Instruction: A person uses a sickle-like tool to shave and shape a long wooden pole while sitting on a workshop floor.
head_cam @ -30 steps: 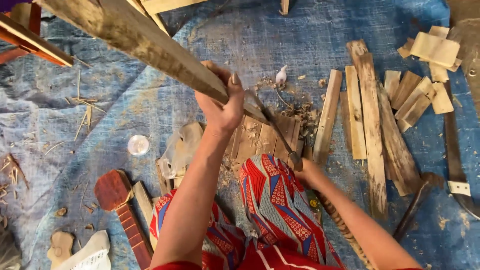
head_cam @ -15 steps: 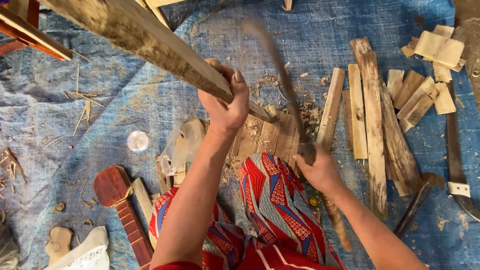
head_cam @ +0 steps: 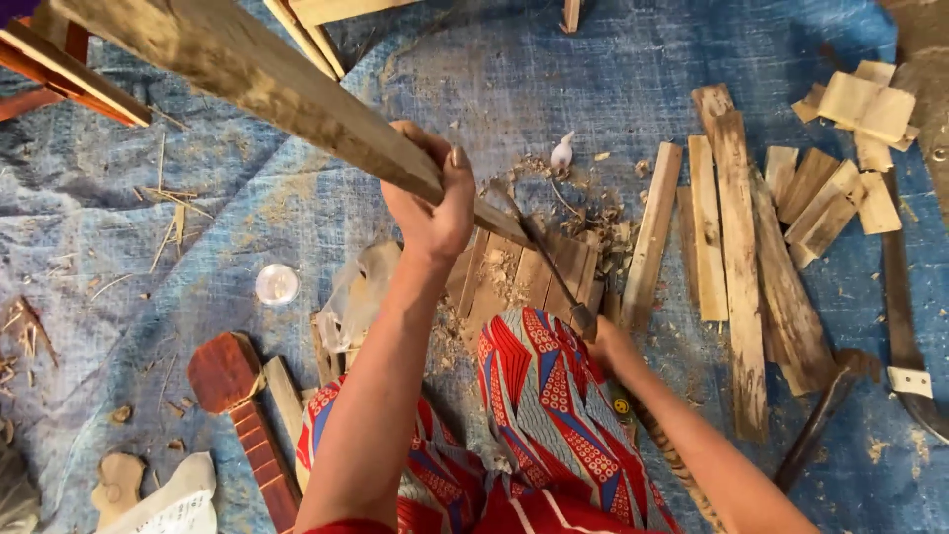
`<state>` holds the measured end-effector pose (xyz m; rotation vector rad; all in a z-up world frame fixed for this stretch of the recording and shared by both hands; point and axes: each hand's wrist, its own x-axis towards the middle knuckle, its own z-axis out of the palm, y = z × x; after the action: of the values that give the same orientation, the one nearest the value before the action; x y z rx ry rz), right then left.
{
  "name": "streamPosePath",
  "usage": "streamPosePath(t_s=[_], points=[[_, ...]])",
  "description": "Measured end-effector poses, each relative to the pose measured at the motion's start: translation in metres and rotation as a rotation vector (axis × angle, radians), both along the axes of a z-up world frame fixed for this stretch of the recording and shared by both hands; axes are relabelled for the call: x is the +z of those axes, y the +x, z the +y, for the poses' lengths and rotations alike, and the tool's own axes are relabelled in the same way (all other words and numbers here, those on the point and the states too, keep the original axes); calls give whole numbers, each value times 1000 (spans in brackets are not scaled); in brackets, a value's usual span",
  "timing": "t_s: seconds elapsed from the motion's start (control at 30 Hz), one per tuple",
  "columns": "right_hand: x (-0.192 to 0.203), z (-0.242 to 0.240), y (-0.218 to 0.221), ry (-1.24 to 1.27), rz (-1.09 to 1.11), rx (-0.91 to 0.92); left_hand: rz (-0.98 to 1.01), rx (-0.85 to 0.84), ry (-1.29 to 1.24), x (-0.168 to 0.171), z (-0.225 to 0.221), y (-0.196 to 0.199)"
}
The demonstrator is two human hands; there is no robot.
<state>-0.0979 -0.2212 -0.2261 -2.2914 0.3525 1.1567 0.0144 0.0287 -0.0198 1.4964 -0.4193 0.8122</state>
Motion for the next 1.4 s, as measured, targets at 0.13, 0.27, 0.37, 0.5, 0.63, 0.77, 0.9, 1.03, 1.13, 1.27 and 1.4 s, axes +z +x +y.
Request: streamPosePath(t_s=[0.13, 0.27, 0.37, 0.5, 0.63, 0.77, 0.9, 1.03, 1.13, 1.27, 1.4], points=[[-99, -46, -15, 170, -184, -123, 2, -3, 33, 2, -9, -3], [-51, -47, -18, 573, 98, -447, -1, 19, 63, -5, -14, -5], [-43, -35, -12, 223, -77, -266, 0, 38, 66, 3, -16, -13], [-90, -78, 0, -130, -307, -189, 2, 84, 24, -8, -8, -17], [-87, -109, -2, -173, -362, -285, -8, 69, 5, 21, -1, -33], [-113, -143, -15, -222, -445, -304, 173, 66, -28, 29, 1, -43], [-131, -145, -22, -339, -519, -324, 162, -3, -74, 14, 6, -43], [-93, -98, -16, -195, -625, -218, 117, 112, 90, 33, 7, -43], [-51, -58, -20, 351, -292, -295, 75, 96, 86, 33, 4, -37], [-48, -32, 0, 329, -234, -272, -24, 58, 26, 30, 0, -33], [-45, -16, 18, 293, -175, -254, -53, 38, -116, 24, 0, -36]])
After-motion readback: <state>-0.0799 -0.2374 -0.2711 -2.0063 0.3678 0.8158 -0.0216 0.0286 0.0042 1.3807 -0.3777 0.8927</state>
